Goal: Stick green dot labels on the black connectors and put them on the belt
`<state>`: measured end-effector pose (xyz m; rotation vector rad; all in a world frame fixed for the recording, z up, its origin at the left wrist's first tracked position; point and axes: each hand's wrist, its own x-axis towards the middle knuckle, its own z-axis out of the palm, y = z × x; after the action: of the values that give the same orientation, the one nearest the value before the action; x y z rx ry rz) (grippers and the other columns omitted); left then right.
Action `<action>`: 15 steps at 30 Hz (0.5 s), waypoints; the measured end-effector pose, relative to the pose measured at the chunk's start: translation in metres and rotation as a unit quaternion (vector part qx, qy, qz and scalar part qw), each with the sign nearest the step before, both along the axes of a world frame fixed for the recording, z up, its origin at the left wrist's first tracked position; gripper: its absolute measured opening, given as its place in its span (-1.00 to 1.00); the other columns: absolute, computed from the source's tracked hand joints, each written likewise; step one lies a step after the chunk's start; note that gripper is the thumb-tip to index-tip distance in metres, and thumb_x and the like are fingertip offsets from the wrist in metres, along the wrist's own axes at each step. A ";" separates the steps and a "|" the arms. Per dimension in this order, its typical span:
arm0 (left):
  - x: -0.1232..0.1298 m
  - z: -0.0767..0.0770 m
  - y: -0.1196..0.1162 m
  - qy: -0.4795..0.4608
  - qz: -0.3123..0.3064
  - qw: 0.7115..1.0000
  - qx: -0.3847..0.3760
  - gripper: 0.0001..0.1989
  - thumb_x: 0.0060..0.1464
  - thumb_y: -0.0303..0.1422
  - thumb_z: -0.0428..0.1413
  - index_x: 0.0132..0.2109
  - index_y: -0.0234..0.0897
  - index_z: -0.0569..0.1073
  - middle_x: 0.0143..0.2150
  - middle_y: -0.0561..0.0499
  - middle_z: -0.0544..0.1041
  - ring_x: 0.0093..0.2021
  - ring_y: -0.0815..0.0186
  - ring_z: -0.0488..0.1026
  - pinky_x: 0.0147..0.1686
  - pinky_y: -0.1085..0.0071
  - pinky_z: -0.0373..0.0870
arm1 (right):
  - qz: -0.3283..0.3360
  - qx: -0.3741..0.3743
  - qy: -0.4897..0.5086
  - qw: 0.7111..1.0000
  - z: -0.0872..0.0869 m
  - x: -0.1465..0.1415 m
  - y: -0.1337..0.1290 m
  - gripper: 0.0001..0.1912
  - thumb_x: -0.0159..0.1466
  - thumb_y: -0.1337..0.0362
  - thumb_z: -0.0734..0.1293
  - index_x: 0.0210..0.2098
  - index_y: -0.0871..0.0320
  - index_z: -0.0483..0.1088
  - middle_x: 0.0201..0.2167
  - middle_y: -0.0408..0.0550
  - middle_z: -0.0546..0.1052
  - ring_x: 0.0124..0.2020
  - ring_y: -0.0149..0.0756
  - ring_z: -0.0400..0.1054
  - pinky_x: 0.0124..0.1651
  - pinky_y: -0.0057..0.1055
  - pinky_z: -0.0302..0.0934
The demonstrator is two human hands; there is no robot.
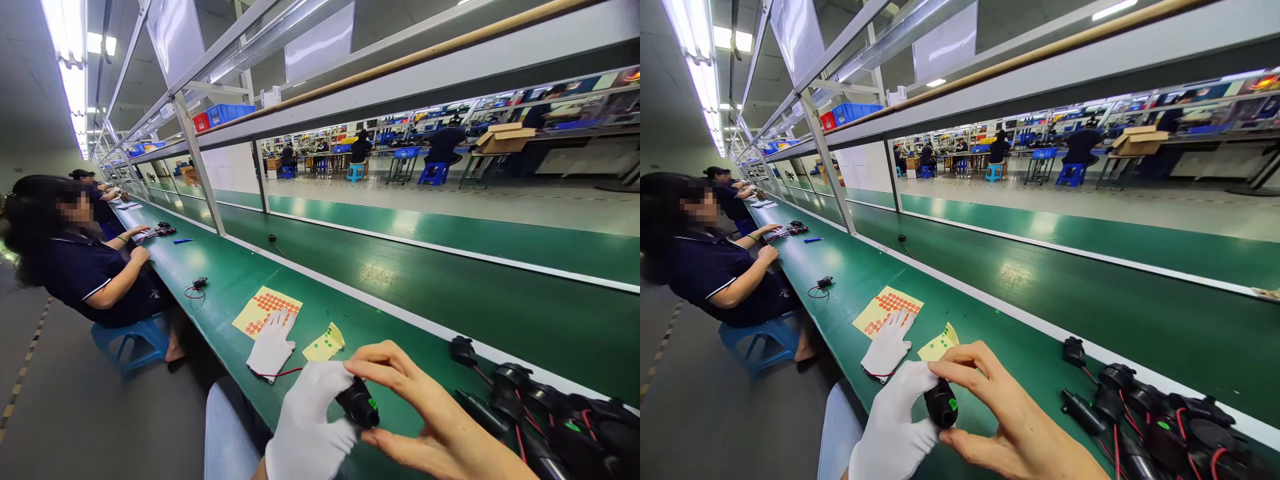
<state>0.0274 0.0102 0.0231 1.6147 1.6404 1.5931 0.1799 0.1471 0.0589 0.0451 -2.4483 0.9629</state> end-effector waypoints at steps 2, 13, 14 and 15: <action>0.002 0.001 -0.001 0.028 0.027 0.999 0.007 -0.66 0.17 -0.41 0.24 0.09 -0.14 0.52 0.04 -0.01 0.59 0.04 0.27 0.51 0.08 0.39 0.41 | 0.001 -0.022 0.010 1.000 0.000 -0.002 0.002 -0.39 0.28 0.43 0.41 0.23 -0.20 0.28 0.03 -0.06 0.40 0.03 -0.31 0.40 0.11 -0.42 0.35; 0.014 0.010 0.000 -0.032 0.141 0.986 -0.089 -0.66 -0.07 -0.32 0.34 -0.08 -0.24 0.62 -0.19 -0.10 0.62 -0.19 0.11 0.55 -0.11 0.20 0.45 | 0.006 -0.381 -0.038 0.924 -0.020 -0.018 0.010 -0.42 0.15 -0.29 0.42 -0.16 0.07 0.47 -0.29 -0.10 0.41 -0.31 -0.32 0.30 -0.31 -0.47 0.28; 0.014 0.013 0.001 -0.062 0.138 0.981 -0.121 -0.70 -0.10 -0.33 0.32 -0.14 -0.24 0.63 -0.22 -0.07 0.60 -0.21 0.14 0.53 -0.15 0.24 0.43 | 0.000 -0.379 -0.042 0.924 -0.019 -0.018 0.009 -0.39 0.14 -0.33 0.41 -0.17 0.07 0.47 -0.31 -0.10 0.41 -0.32 -0.33 0.29 -0.32 -0.47 0.26; 0.013 0.015 0.001 -0.099 0.126 0.975 -0.152 -0.74 -0.10 -0.31 0.31 -0.19 -0.25 0.62 -0.26 -0.06 0.58 -0.25 0.17 0.50 -0.20 0.28 0.41 | -0.003 -0.378 -0.046 0.925 -0.017 -0.018 0.007 -0.37 0.14 -0.35 0.38 -0.15 0.06 0.48 -0.30 -0.09 0.42 -0.32 -0.32 0.30 -0.31 -0.47 0.27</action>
<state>0.0400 0.0115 0.0381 1.0971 1.9247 1.4700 0.1623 0.1546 0.0416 -0.2755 -1.9865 1.8661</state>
